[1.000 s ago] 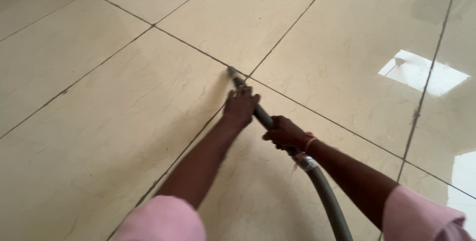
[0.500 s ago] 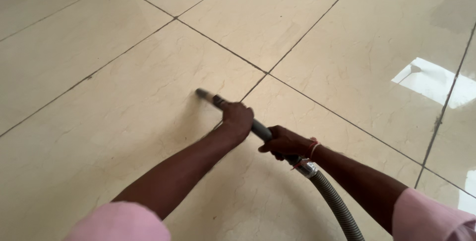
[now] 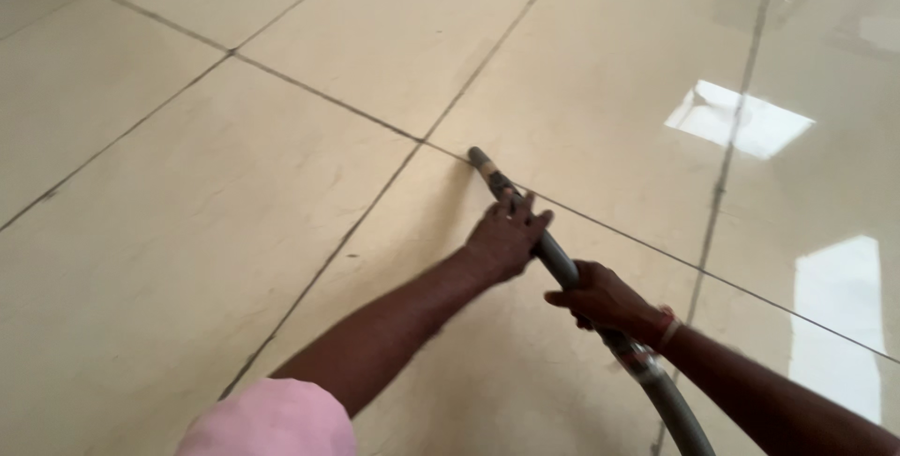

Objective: The person uses a vacuum cleaner with a long hose and nozzle attachment to clean a tiled floor. They move the nozzle back and forth across the floor surface, focusing on the grout lines between the tiles.

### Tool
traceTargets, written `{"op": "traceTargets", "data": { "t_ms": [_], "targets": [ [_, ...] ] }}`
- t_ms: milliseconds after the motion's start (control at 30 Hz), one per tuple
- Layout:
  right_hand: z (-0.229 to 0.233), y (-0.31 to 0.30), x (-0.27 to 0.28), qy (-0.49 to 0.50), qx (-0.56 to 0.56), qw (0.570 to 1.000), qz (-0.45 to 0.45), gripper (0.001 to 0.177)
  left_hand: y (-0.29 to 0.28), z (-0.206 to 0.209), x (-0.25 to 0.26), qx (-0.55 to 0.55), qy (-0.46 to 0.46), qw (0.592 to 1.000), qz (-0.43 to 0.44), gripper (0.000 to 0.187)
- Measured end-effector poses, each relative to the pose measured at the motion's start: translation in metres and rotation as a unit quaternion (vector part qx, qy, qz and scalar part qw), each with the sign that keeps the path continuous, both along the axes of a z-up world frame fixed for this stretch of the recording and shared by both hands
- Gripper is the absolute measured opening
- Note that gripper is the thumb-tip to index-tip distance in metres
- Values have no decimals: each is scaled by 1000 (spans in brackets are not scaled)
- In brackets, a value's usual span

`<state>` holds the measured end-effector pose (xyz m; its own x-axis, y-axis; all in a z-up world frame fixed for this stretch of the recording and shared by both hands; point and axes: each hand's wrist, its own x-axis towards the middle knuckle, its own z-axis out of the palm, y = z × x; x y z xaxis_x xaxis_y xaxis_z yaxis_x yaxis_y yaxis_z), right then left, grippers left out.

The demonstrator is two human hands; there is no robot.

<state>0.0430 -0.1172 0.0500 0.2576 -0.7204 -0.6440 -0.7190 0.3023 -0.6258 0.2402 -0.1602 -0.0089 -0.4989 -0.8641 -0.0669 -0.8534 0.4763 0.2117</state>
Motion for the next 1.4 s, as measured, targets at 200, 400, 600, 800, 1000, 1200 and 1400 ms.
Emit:
{"op": "traceTargets", "data": {
  "t_ms": [200, 400, 600, 800, 1000, 1200, 1400],
  "targets": [
    [-20, 39, -89, -3, 19, 992, -121, 40, 8, 0, -98, 2, 35, 996, -84, 71],
    [-26, 60, -134, -23, 38, 983, -176, 43, 18, -11, -152, -5, 79, 988, -134, 69],
    [-29, 40, -105, -12, 19, 992, -121, 45, -8, -20, -111, -39, 77, 987, -135, 63],
    [-24, 44, -52, -81, 58, 995, -22, 49, 20, 41, -54, 71, -87, 990, -85, 81],
    [-24, 53, -40, -79, 62, 994, 52, 46, 41, 61, -41, 168, -189, 967, -31, 67],
    [-40, 2, -46, -105, 3, 994, -41, 46, -16, 26, -33, -16, -28, 998, -61, 53],
    [-55, 17, -34, -94, 30, 995, 10, 47, -4, 43, -30, 53, -157, 983, -77, 54]
  ]
}}
